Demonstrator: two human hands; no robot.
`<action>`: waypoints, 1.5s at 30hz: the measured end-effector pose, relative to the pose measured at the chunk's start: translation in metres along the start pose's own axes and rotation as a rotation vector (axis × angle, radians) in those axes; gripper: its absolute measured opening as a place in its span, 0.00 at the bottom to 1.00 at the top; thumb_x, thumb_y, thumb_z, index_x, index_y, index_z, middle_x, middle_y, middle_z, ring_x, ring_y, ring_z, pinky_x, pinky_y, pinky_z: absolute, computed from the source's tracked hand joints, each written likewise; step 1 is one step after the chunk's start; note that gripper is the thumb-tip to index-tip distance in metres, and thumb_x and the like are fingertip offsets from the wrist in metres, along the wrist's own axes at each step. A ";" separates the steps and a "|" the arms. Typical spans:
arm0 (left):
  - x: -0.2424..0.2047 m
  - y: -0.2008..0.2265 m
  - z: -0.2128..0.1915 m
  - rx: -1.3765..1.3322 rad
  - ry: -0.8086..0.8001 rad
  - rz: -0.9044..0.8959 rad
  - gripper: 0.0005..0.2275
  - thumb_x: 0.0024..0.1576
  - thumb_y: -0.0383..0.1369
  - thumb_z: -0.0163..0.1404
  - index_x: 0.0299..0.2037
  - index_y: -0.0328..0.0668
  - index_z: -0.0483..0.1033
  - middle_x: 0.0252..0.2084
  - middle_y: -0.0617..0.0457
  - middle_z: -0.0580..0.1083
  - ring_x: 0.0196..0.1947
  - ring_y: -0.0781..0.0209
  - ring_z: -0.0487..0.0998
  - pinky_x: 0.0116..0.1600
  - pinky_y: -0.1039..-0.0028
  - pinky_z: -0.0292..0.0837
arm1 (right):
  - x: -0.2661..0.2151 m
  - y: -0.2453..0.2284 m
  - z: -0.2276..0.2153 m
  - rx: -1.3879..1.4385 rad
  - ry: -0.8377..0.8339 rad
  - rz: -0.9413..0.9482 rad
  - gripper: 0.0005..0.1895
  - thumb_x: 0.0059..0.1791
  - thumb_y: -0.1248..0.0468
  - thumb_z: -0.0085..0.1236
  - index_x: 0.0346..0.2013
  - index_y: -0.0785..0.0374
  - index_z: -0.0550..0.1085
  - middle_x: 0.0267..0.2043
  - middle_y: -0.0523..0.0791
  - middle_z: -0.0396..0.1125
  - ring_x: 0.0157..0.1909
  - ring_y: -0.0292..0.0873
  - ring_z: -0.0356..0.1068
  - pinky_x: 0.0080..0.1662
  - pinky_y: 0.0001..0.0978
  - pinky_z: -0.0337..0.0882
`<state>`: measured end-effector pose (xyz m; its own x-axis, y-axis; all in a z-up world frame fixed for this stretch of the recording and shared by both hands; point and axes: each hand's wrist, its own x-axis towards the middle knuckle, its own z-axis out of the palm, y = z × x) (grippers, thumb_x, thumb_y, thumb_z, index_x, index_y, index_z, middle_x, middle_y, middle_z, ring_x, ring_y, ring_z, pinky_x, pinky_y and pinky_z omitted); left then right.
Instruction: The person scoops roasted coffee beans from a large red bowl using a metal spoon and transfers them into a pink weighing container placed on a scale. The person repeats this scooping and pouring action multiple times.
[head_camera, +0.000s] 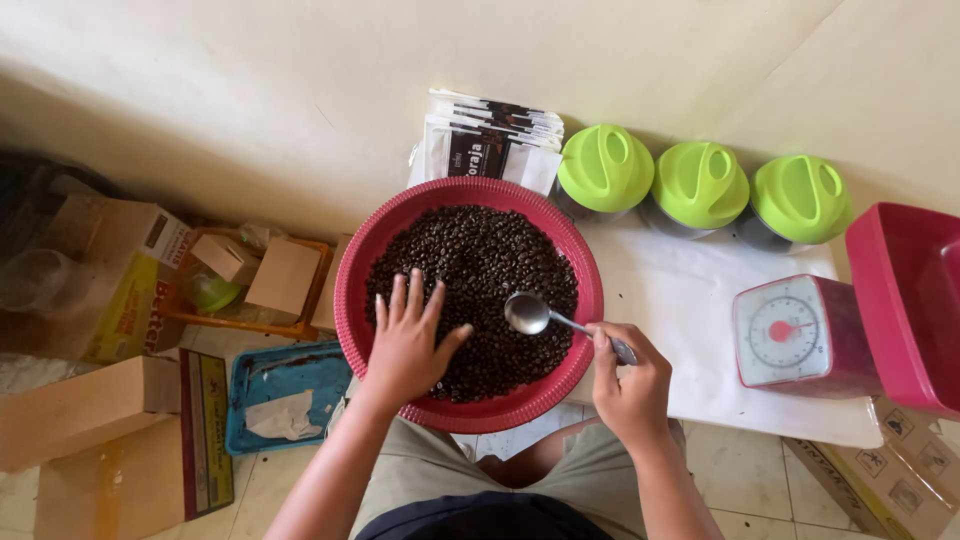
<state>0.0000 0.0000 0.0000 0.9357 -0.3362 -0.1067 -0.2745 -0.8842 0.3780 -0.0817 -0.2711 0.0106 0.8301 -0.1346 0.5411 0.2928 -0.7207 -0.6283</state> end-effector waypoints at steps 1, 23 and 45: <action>-0.003 0.001 0.005 -0.001 -0.002 -0.005 0.34 0.63 0.59 0.38 0.73 0.44 0.56 0.76 0.33 0.49 0.76 0.31 0.44 0.71 0.34 0.40 | 0.000 0.000 0.004 0.002 -0.005 0.001 0.10 0.56 0.67 0.49 0.40 0.60 0.80 0.34 0.44 0.75 0.32 0.44 0.76 0.36 0.31 0.76; -0.001 0.003 0.016 0.060 -0.145 0.114 0.29 0.65 0.54 0.33 0.74 0.52 0.54 0.76 0.40 0.49 0.76 0.37 0.45 0.70 0.31 0.39 | 0.022 -0.014 0.053 0.001 -0.048 -0.193 0.08 0.55 0.67 0.52 0.42 0.60 0.80 0.38 0.44 0.75 0.39 0.47 0.77 0.41 0.37 0.77; 0.085 -0.008 0.015 0.228 -0.066 0.101 0.33 0.66 0.60 0.22 0.76 0.52 0.47 0.78 0.42 0.44 0.78 0.38 0.40 0.73 0.34 0.34 | 0.064 0.024 0.064 -0.115 0.081 0.163 0.09 0.59 0.63 0.50 0.45 0.57 0.79 0.35 0.49 0.75 0.37 0.55 0.77 0.38 0.47 0.76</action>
<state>0.0782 -0.0261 -0.0263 0.8865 -0.4406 -0.1411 -0.4160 -0.8926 0.1737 0.0090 -0.2535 -0.0055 0.8199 -0.3061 0.4838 0.0981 -0.7575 -0.6454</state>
